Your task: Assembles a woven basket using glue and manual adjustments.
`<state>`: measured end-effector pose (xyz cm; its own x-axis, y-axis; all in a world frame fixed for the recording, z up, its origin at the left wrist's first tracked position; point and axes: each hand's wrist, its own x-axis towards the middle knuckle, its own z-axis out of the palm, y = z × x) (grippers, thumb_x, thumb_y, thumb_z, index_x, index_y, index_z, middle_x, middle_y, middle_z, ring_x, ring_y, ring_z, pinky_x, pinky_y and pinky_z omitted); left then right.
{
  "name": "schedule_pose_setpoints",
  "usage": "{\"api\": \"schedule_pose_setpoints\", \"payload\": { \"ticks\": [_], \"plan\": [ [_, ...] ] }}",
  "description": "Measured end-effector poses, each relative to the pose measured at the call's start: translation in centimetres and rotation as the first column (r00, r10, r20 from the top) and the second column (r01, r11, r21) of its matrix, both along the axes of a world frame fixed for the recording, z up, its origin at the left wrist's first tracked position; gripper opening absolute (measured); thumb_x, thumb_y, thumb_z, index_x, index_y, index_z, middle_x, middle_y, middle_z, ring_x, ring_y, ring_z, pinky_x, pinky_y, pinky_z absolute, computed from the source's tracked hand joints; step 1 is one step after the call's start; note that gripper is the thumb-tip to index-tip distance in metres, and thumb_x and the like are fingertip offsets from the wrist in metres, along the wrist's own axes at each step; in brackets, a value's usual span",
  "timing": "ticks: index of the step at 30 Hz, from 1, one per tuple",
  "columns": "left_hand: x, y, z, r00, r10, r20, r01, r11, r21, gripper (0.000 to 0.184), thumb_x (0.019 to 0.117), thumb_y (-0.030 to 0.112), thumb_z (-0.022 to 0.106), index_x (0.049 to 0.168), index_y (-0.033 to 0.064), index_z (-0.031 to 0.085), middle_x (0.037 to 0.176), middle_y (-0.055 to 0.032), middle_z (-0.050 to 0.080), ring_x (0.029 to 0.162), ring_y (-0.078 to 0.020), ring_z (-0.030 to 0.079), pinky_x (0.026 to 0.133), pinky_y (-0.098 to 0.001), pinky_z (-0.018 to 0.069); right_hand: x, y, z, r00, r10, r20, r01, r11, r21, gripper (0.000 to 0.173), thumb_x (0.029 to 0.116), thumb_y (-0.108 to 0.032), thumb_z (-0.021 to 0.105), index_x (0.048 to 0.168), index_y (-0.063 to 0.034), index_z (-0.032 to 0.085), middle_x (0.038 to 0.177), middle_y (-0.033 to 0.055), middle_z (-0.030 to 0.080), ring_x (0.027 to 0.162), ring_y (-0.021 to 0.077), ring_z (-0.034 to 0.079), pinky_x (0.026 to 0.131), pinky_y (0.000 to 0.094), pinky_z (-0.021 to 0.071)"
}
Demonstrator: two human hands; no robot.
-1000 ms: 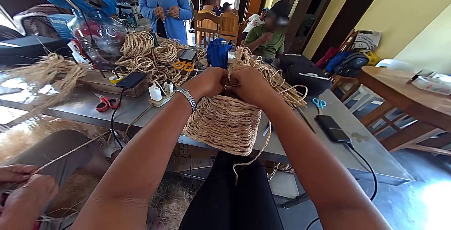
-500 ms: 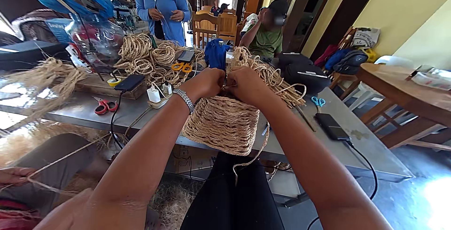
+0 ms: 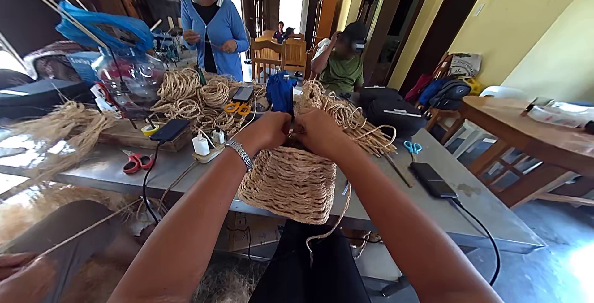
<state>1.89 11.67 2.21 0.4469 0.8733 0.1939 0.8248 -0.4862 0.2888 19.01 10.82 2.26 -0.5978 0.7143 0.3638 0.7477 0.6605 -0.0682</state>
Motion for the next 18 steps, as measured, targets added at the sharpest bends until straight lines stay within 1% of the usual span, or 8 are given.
{"api": "schedule_pose_setpoints", "payload": {
  "ticks": [3, 6, 7, 10, 12, 14, 16, 18],
  "plan": [
    [0.0, -0.1, 0.0, 1.000, -0.003, -0.012, 0.003, 1.000, 0.000, 0.012, 0.0934, 0.003, 0.069, 0.104, -0.0012, 0.067, 0.098, -0.0165, 0.068, 0.094, -0.0318, 0.066, 0.087, -0.0534, 0.0522, 0.0, 0.0, -0.1, 1.000, -0.001, 0.022, 0.001, 1.000, -0.004, 0.012, 0.0935, -0.007, 0.070, 0.100, 0.0026, 0.073, 0.108, 0.0184, 0.068, 0.111, 0.0366, 0.063, 0.099, 0.0509, 0.0507],
    [0.4, -0.7, -0.1, 1.000, 0.005, 0.016, -0.005, 1.000, 0.011, 0.011, 0.0920, 0.000, 0.070, 0.103, -0.0024, 0.067, 0.093, -0.0172, 0.067, 0.089, -0.0323, 0.066, 0.082, -0.0528, 0.0526, 0.3, -0.6, -0.8, 0.999, 0.012, -0.044, -0.009, 0.998, 0.061, 0.009, 0.0895, -0.005, 0.075, 0.095, 0.0017, 0.074, 0.102, 0.0179, 0.069, 0.103, 0.0367, 0.065, 0.091, 0.0523, 0.0538],
    [0.5, -0.6, -0.1, 1.000, 0.008, 0.016, -0.008, 1.000, 0.013, 0.012, 0.0921, 0.000, 0.070, 0.104, -0.0021, 0.067, 0.093, -0.0168, 0.067, 0.088, -0.0318, 0.066, 0.082, -0.0524, 0.0531, 0.4, -0.6, -0.9, 0.998, 0.011, -0.056, -0.007, 0.997, 0.074, 0.008, 0.0892, -0.005, 0.076, 0.094, 0.0013, 0.074, 0.101, 0.0174, 0.069, 0.102, 0.0363, 0.065, 0.090, 0.0523, 0.0541],
    [0.3, -0.1, -0.5, 1.000, 0.003, 0.021, -0.004, 1.000, 0.022, 0.012, 0.0920, 0.003, 0.071, 0.103, -0.0001, 0.067, 0.091, -0.0146, 0.067, 0.087, -0.0297, 0.066, 0.081, -0.0518, 0.0532, 0.3, -0.2, -1.0, 0.999, -0.005, -0.054, 0.008, 0.998, 0.062, 0.009, 0.0898, -0.007, 0.076, 0.094, 0.0006, 0.075, 0.102, 0.0165, 0.070, 0.104, 0.0363, 0.065, 0.092, 0.0530, 0.0536],
    [0.0, -0.5, -0.6, 0.999, 0.007, 0.038, -0.008, 1.000, 0.023, 0.017, 0.0924, 0.002, 0.071, 0.109, -0.0012, 0.067, 0.097, -0.0175, 0.069, 0.092, -0.0328, 0.067, 0.085, -0.0559, 0.0534, -0.2, -0.1, -1.0, 0.999, -0.014, -0.047, 0.017, 0.999, 0.047, 0.011, 0.0898, -0.008, 0.074, 0.097, 0.0002, 0.075, 0.105, 0.0167, 0.070, 0.107, 0.0367, 0.065, 0.093, 0.0542, 0.0531],
    [-0.4, -0.4, -0.8, 0.998, -0.005, 0.059, 0.002, 0.999, 0.045, 0.021, 0.0943, 0.004, 0.070, 0.115, 0.0008, 0.068, 0.103, -0.0180, 0.070, 0.097, -0.0337, 0.068, 0.090, -0.0589, 0.0532, -0.5, -0.2, -1.0, 0.999, -0.041, -0.016, 0.041, 0.999, 0.032, 0.018, 0.0918, -0.011, 0.071, 0.107, -0.0021, 0.075, 0.113, 0.0160, 0.070, 0.114, 0.0356, 0.064, 0.097, 0.0549, 0.0522],
    [-1.2, 0.4, -1.5, 0.997, -0.029, 0.073, 0.024, 0.998, 0.060, 0.024, 0.0956, 0.006, 0.070, 0.120, 0.0030, 0.068, 0.108, -0.0181, 0.071, 0.102, -0.0348, 0.069, 0.094, -0.0615, 0.0521, -0.8, -0.1, -1.2, 0.999, -0.039, 0.001, 0.039, 0.997, 0.061, 0.022, 0.0944, -0.014, 0.069, 0.113, -0.0040, 0.075, 0.116, 0.0147, 0.071, 0.114, 0.0313, 0.065, 0.102, 0.0501, 0.0486],
    [-2.4, 2.3, -2.6, 0.995, -0.060, 0.078, 0.055, 0.996, 0.072, 0.029, 0.0956, 0.008, 0.072, 0.123, 0.0025, 0.067, 0.110, -0.0202, 0.070, 0.104, -0.0365, 0.068, 0.094, -0.0632, 0.0516, -0.9, 0.2, -1.5, 1.000, -0.017, -0.023, 0.019, 0.995, 0.094, 0.023, 0.0975, -0.015, 0.066, 0.117, -0.0062, 0.074, 0.115, 0.0120, 0.073, 0.113, 0.0273, 0.066, 0.103, 0.0465, 0.0485]
  ]
}}
